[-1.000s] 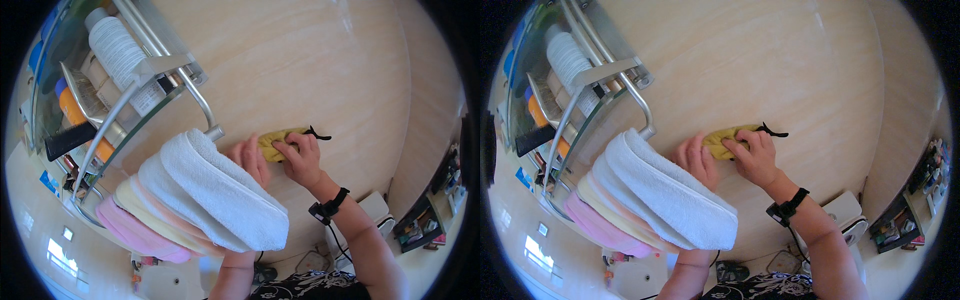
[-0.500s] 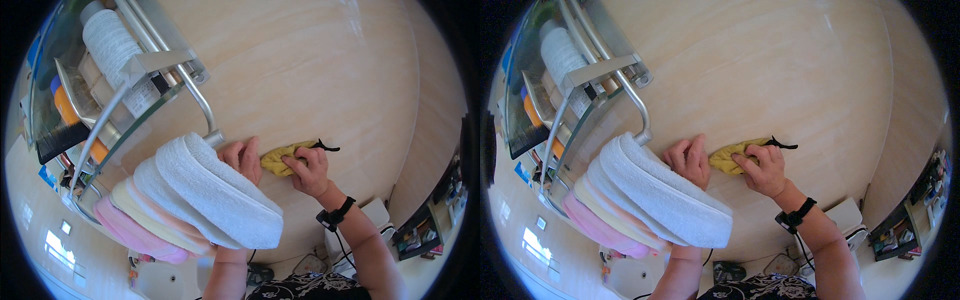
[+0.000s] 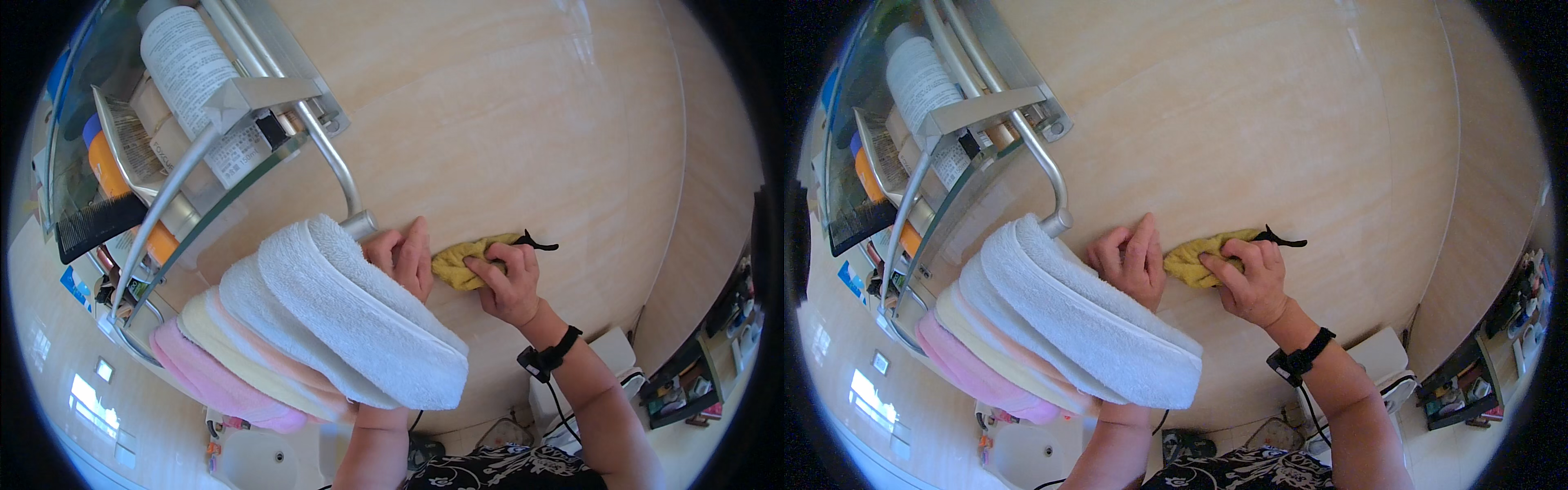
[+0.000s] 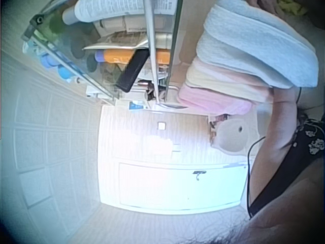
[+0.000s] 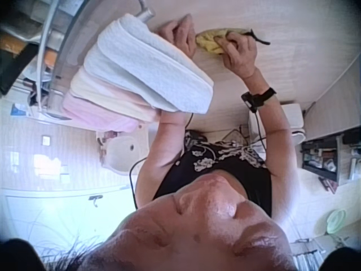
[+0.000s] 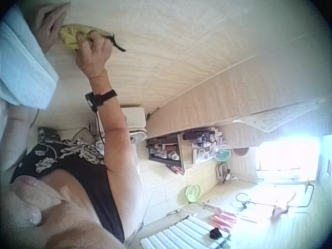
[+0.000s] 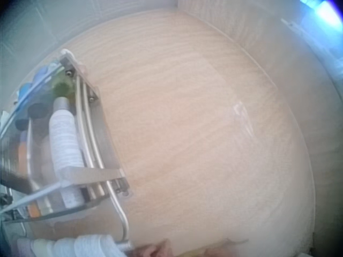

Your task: The person wipes the bathroom walls with a cloth, cleans the exterior and seat of a toilet with the cloth, applies liquid cleaner from a bottle into the bowl, and brushes the interior of the toilet bowl with a brush.

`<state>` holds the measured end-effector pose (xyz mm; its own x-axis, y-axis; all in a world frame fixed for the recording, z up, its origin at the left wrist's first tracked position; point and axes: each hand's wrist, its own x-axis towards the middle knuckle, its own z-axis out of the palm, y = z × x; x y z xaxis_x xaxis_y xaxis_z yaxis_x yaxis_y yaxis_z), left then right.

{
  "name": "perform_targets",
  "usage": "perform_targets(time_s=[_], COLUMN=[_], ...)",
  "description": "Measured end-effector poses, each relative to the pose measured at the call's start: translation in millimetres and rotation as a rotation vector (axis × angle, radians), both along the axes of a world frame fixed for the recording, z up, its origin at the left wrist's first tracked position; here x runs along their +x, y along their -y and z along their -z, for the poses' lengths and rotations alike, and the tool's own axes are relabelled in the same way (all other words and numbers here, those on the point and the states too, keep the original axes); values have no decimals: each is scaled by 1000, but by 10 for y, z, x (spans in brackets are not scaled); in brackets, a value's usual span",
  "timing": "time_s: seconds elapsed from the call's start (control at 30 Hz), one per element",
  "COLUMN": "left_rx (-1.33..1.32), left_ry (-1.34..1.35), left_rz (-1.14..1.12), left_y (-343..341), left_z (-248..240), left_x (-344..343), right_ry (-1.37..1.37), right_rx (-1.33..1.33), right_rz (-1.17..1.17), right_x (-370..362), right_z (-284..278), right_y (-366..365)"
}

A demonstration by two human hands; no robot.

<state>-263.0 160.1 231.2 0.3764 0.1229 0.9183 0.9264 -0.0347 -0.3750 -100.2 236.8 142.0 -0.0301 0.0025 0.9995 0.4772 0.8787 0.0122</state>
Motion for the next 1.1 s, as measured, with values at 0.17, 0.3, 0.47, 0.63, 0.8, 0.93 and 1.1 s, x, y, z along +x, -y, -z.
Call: perform_targets(time_s=[0.17,0.3,0.47,0.63,0.8,0.93,1.1], left_rx=[-12,-2,24,30,47,1,12], left_ry=[21,51,17,61,38,56,11], left_rz=[24,-7,55,46,90,38,95], left_y=[4,7,-51,-33,-40,-15,-22], left_z=[-23,-14,-30,-14,-13,2,-11], left_x=[22,21,-11,38,20,18,-22], right_ry=[-6,-4,-7,-9,-17,-12,-17], right_rx=[0,-7,-9,-15,-13,-29,-29], right_rz=[7,-4,-2,-8,-14,-3,-6], right_x=[10,-7,6,-8,-14,-7,-22], right_z=[-6,-13,-5,7,4,30,14], right_y=[4,14,14,14,22,9,30])
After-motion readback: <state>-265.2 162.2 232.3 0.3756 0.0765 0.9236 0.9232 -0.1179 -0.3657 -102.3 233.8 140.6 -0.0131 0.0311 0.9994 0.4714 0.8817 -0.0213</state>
